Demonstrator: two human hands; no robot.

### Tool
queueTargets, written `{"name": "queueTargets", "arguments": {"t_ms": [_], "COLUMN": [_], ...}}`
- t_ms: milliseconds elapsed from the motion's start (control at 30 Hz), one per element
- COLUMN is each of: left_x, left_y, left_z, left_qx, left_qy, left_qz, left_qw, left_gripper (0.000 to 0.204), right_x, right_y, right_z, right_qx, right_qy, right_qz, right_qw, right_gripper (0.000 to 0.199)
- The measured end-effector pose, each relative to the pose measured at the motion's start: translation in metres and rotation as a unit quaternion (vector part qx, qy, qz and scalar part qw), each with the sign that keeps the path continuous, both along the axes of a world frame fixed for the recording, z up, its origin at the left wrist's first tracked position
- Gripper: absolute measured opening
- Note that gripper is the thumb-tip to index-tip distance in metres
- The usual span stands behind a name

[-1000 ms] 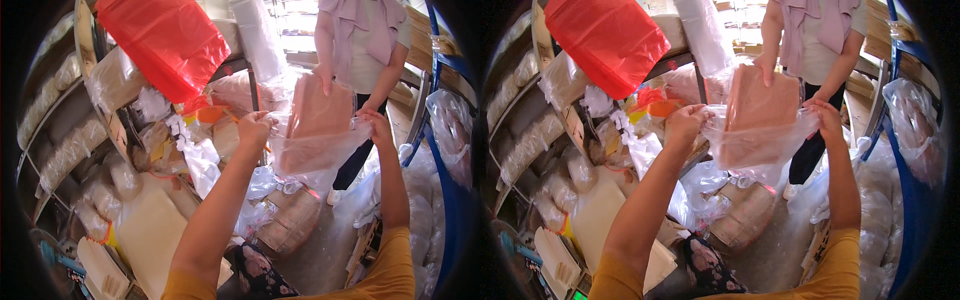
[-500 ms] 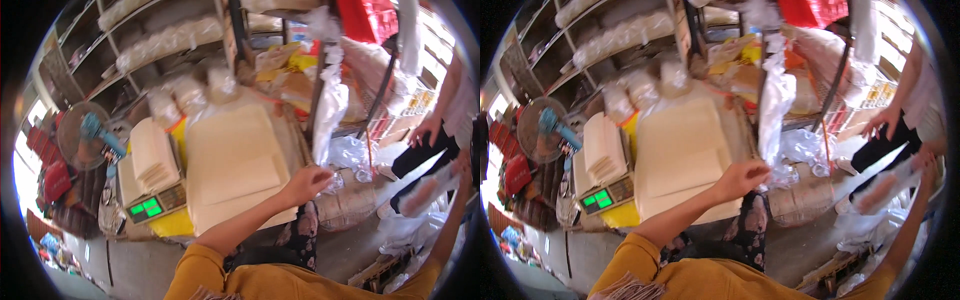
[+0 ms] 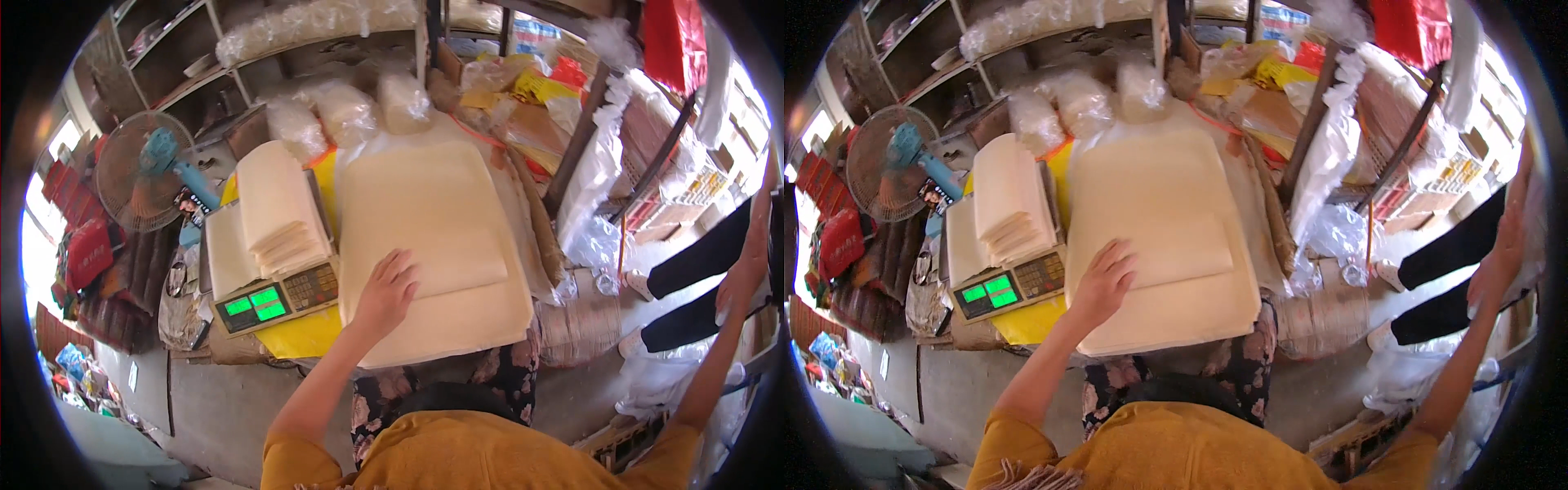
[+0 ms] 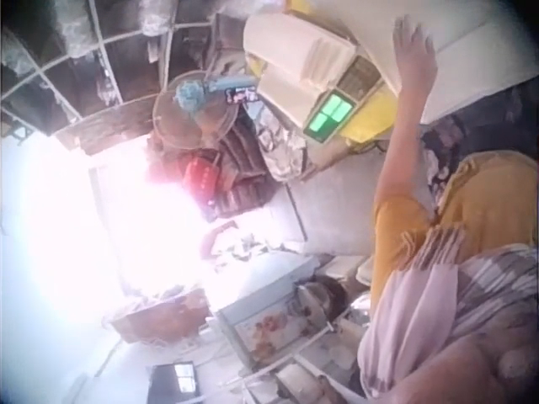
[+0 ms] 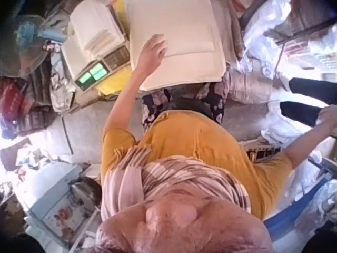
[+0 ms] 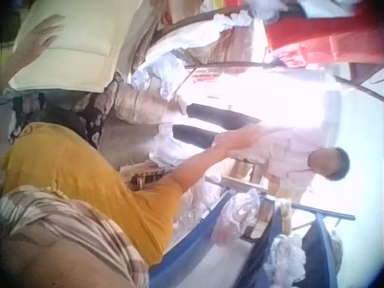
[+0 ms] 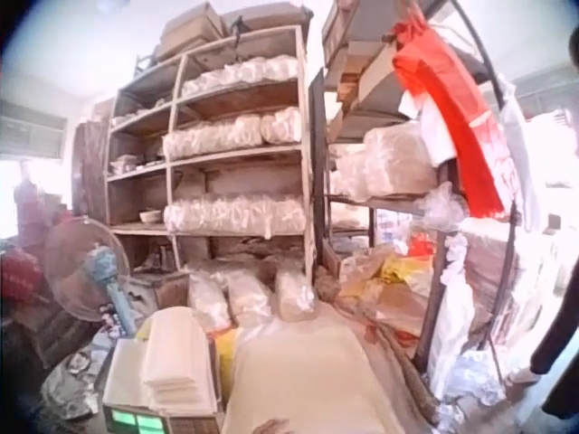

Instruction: The person folds large, thin, off-white sheets on a digital scale, stacks them, and places them into a clear plastic bag. The person repeats this process multiple times, handling the sheets and bags by hand.

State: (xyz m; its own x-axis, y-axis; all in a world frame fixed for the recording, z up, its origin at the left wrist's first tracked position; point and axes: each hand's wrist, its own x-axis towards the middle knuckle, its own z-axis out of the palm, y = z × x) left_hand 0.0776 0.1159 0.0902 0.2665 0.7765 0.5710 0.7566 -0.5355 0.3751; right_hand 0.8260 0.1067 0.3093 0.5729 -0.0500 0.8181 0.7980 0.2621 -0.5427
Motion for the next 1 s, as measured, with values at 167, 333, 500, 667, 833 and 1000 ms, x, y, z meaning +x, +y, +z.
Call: {"name": "queueTargets", "arguments": {"t_ms": [167,333,500,667,833,1000], "left_x": [-0.009,-0.010,0.001,-0.021,-0.062,-0.078], "left_y": [0.072,0.043,0.001,-0.030,-0.073,-0.099], "left_z": [-0.046,-0.037,-0.051,-0.026,-0.034,-0.039], "left_qx": [-0.024,-0.148,-0.171,-0.250,-0.138,-0.168], "left_qy": [0.206,0.162,0.002,-0.140,-0.443,-0.465], "left_qz": [0.127,0.140,0.106,0.108,0.136,0.149], "left_qw": [0.970,0.965,0.980,0.952,0.876,0.856], "left_gripper": [0.037,0.027,0.030,0.041,0.038,0.035], "right_x": [-0.212,-0.445,-0.525,-0.586,-0.656,-0.771], "right_y": [0.038,0.039,0.026,0.038,0.091,0.131], "right_z": [-0.043,-0.171,-0.241,-0.202,-0.119,-0.070], "right_qx": [-0.132,-0.632,-0.576,-0.439,-0.372,-0.386], "right_qy": [-0.083,0.105,0.203,0.247,0.190,0.130], "right_qz": [0.260,0.568,0.561,0.679,0.758,0.823], "right_qw": [0.953,0.516,0.559,0.534,0.501,0.397], "right_gripper": [0.035,0.036,0.068,0.062,0.069,0.071]}}
